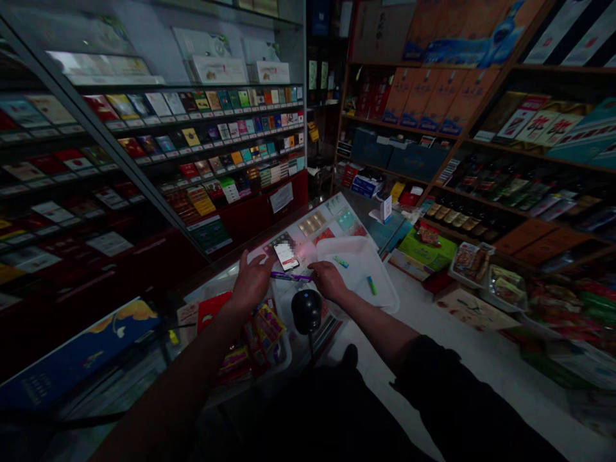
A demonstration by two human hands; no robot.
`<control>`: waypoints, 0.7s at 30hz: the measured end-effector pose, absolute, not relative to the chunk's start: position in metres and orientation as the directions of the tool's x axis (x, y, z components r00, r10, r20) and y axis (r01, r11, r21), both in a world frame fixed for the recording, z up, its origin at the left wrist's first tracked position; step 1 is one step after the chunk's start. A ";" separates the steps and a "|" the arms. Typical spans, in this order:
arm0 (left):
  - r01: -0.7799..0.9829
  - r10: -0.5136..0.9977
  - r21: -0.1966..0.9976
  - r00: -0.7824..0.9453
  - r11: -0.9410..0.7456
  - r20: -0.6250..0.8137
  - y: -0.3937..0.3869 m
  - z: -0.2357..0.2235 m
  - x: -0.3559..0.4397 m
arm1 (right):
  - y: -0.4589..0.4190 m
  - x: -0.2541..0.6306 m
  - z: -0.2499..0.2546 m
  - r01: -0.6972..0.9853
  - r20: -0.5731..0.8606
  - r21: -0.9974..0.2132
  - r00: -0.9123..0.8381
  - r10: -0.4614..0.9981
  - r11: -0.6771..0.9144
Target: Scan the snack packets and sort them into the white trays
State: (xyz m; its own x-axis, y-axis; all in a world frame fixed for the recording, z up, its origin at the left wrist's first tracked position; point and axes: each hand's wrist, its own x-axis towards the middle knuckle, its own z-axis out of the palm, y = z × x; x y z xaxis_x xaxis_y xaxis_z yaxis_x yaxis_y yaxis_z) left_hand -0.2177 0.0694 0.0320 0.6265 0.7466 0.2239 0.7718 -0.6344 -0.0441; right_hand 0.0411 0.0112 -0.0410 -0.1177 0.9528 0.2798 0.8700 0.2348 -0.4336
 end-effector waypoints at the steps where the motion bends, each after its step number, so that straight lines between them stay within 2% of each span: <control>1: 0.768 0.743 -0.042 0.631 -0.639 0.221 0.069 0.031 -0.218 | 0.011 0.041 -0.042 0.870 0.273 -0.431 -0.126 0.954 0.238; 6: 0.765 0.744 -0.033 0.635 -0.644 0.208 0.068 0.030 -0.217 | 0.009 0.041 -0.041 0.872 0.258 -0.439 -0.107 0.960 0.215; 15: 0.783 0.751 -0.055 0.612 -0.620 0.246 0.062 0.044 -0.223 | 0.013 0.039 -0.029 0.845 0.316 -0.487 -0.066 0.947 0.222; 21: 0.799 0.762 -0.001 0.575 -0.602 0.299 0.047 0.058 -0.234 | 0.007 0.033 -0.010 0.816 0.350 -0.521 -0.063 0.935 0.250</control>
State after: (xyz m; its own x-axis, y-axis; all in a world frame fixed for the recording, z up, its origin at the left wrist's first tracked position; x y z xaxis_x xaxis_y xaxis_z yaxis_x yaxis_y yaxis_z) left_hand -0.2335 0.0475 0.0576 0.5747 0.7619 0.2986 0.7986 -0.6019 -0.0013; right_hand 0.0326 0.0068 -0.0105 -0.0628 0.9346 0.3502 0.8161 0.2501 -0.5210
